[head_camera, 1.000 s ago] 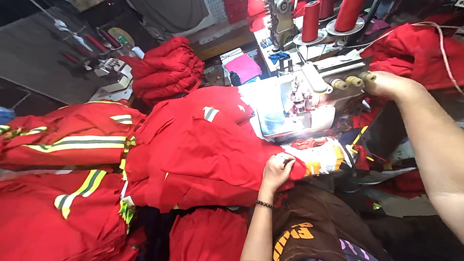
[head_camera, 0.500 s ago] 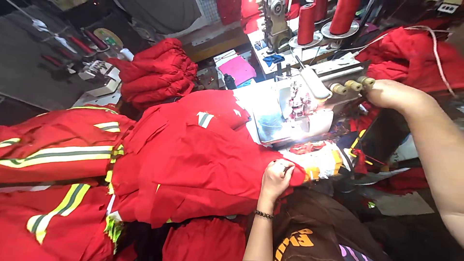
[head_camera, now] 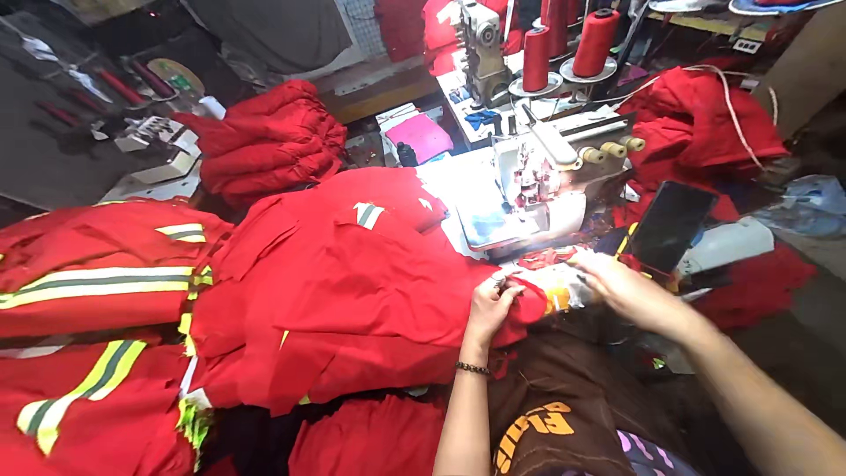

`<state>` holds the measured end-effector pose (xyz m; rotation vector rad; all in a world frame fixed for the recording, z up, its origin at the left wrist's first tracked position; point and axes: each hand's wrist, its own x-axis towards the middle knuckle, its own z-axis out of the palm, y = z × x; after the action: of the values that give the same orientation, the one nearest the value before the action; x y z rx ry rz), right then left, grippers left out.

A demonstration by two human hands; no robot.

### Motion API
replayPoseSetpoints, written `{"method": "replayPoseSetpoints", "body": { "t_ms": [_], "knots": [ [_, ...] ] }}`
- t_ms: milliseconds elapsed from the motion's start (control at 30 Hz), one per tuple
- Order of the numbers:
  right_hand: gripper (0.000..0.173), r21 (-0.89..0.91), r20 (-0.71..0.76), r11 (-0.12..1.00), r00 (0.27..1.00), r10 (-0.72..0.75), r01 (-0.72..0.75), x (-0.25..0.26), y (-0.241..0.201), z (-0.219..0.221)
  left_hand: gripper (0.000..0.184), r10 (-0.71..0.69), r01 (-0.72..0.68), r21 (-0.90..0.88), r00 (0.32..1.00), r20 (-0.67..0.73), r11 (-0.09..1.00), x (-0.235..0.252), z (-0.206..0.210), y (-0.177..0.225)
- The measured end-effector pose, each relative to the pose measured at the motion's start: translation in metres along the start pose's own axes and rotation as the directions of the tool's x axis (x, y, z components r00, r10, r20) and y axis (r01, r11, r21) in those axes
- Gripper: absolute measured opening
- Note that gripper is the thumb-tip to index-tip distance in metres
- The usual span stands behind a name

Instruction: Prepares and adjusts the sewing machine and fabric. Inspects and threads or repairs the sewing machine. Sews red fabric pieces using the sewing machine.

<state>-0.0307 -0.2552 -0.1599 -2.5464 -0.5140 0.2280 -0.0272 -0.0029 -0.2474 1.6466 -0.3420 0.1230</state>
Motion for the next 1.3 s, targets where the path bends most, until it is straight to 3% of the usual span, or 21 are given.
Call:
{"method": "replayPoseSetpoints", "body": {
  "t_ms": [67,167,300,400,467,533,600,767,867,1033,1300],
  "knots": [
    [0.035,-0.12,-0.034,0.991,0.997,-0.065,0.06,0.01,-0.009,0.035,0.028,0.027,-0.025,0.166,1.0,-0.007,0.986,-0.001,0.002,-0.006],
    [0.028,-0.273,-0.122,0.957,0.983,-0.134,0.097,0.017,-0.03,0.051,0.02,0.253,-0.219,0.547,0.967,0.013,0.808,-0.004,0.009,-0.015],
    [0.015,-0.379,-0.146,0.912,0.963,-0.225,0.155,0.018,-0.039,0.031,0.014,0.336,-0.249,0.624,0.942,-0.023,0.741,-0.005,0.017,-0.016],
    [0.017,-0.25,-0.135,0.959,0.976,-0.173,0.135,0.012,-0.038,0.011,0.014,0.274,-0.168,0.54,0.954,-0.121,0.825,-0.005,0.019,-0.017],
    [0.022,0.08,-0.242,0.98,0.958,-0.157,0.18,0.006,-0.036,0.002,0.015,0.123,-0.05,0.368,0.977,-0.177,0.928,-0.003,0.016,-0.011],
    [0.026,0.501,-0.355,0.827,0.932,-0.072,0.255,0.006,-0.041,0.009,0.014,-0.007,0.039,0.181,0.985,-0.173,0.983,0.002,0.013,-0.006],
    [0.026,0.639,-0.406,0.694,0.912,-0.062,0.332,0.015,-0.043,0.029,0.013,-0.052,0.066,0.106,0.99,-0.128,0.992,0.004,0.009,-0.004],
    [0.022,0.528,-0.424,0.758,0.892,-0.155,0.383,0.044,-0.026,0.076,0.014,-0.07,0.078,0.102,0.994,-0.079,0.992,0.001,0.004,-0.003],
    [0.017,0.531,-0.541,0.739,0.837,-0.08,0.414,0.047,-0.032,0.056,0.022,-0.065,0.063,-0.016,0.99,-0.122,0.998,0.002,0.006,-0.002],
    [0.025,0.533,-0.698,0.686,0.716,0.026,0.495,0.062,-0.036,0.018,0.009,-0.044,0.047,0.035,0.996,-0.079,0.998,0.003,0.006,-0.003],
    [0.019,0.291,-0.8,0.854,0.6,-0.031,0.432,0.087,-0.042,0.017,0.008,-0.018,0.019,0.006,0.998,-0.062,1.0,0.002,0.003,-0.004]
  ]
}}
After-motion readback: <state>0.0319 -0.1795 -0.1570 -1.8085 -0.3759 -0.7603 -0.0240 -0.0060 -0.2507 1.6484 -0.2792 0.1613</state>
